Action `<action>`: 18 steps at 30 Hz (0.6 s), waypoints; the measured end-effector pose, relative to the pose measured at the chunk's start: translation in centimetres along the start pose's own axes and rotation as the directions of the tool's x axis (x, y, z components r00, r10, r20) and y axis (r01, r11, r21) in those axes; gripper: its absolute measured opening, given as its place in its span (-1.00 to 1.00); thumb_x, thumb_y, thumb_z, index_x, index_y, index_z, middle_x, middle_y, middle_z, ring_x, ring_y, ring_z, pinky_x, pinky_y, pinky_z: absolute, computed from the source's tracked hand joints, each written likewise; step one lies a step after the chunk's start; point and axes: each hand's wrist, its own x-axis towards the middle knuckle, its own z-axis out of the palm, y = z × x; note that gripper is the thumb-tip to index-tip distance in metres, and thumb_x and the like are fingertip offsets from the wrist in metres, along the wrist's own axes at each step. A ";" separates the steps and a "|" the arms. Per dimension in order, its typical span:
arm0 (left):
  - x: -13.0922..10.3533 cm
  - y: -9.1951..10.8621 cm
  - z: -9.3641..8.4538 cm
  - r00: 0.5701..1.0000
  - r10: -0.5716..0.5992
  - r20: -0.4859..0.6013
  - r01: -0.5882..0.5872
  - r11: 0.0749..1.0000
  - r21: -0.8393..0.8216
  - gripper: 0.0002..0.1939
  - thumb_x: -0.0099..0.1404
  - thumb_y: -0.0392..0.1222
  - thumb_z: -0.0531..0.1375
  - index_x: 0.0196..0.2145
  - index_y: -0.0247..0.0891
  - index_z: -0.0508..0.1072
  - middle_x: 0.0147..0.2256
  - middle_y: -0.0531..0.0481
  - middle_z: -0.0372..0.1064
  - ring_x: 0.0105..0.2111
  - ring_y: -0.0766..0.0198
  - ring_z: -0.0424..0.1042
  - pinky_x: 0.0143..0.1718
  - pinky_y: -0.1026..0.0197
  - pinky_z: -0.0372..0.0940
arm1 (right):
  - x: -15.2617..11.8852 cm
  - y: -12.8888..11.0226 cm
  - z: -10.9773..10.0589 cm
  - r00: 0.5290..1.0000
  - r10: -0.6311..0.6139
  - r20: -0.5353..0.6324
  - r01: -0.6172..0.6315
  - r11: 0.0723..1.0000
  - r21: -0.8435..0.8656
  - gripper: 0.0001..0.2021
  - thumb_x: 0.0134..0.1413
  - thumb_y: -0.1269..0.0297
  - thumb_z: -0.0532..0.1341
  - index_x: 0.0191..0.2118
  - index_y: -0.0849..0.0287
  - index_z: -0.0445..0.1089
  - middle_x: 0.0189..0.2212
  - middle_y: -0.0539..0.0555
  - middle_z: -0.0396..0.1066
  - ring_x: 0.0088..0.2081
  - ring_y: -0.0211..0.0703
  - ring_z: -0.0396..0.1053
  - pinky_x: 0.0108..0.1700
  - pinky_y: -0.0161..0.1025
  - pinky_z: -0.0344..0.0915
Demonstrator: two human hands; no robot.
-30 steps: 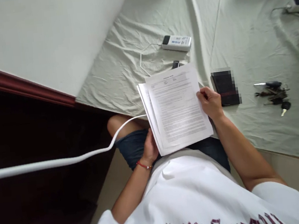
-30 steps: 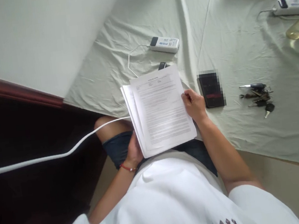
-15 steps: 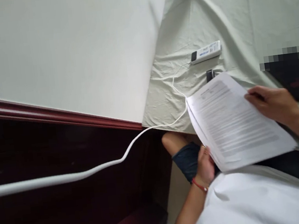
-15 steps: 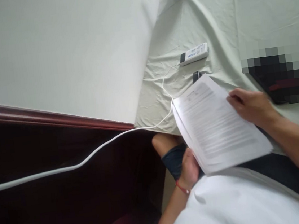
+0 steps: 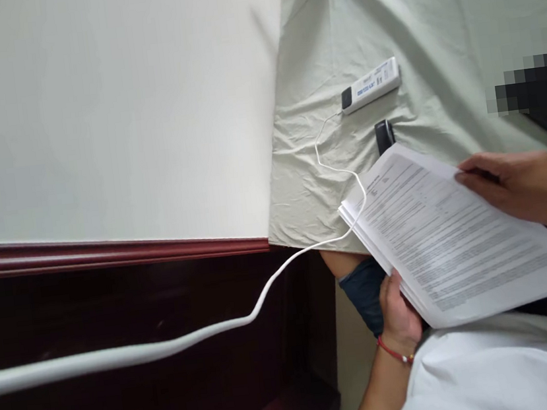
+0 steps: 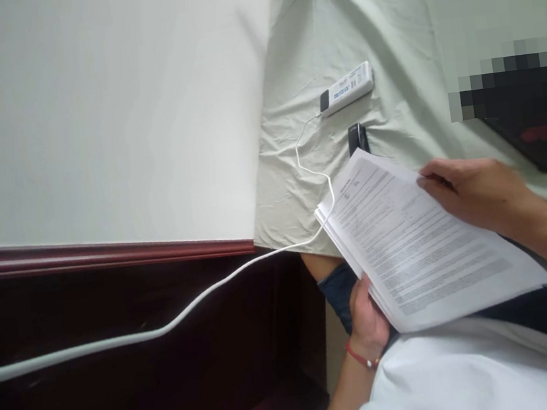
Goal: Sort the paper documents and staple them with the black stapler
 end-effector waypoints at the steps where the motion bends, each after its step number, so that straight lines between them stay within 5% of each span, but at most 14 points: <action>1: -0.1 -0.1 -0.1 0.999 0.025 -0.020 -0.024 0.999 0.027 -0.49 0.16 0.13 0.45 -0.07 -0.30 0.67 0.05 -0.30 0.59 0.18 -0.14 0.52 0.34 -0.09 0.29 | 0.0 0.0 0.0 1.000 -0.006 -0.010 0.006 1.000 0.013 -0.62 0.08 -0.08 0.10 -0.15 -0.02 0.50 -0.33 0.14 0.59 -0.35 0.09 0.49 -0.29 -0.09 0.25; 11: -1.2 0.7 -0.9 0.971 0.116 -0.208 -0.103 0.992 0.072 -0.50 0.06 0.11 0.53 -0.12 -0.23 0.66 0.00 -0.26 0.62 0.09 -0.10 0.59 0.29 -0.09 0.37 | -0.3 0.0 -0.3 0.999 -0.035 -0.029 0.036 0.998 0.046 -0.66 0.16 0.02 0.12 -0.11 0.03 0.52 -0.31 0.14 0.59 -0.30 0.03 0.47 -0.27 -0.14 0.22; 18: -2.5 0.9 -1.9 0.997 0.000 -0.077 0.000 1.000 -0.001 -0.69 0.21 0.17 0.34 -0.20 0.02 0.73 0.14 -0.14 0.55 0.29 -0.09 0.40 0.33 0.04 0.31 | -0.5 -0.5 -0.9 0.999 -0.040 -0.015 0.041 0.998 0.057 -0.72 0.19 0.10 0.16 -0.11 0.07 0.53 -0.33 0.13 0.57 -0.32 -0.01 0.44 -0.27 -0.17 0.21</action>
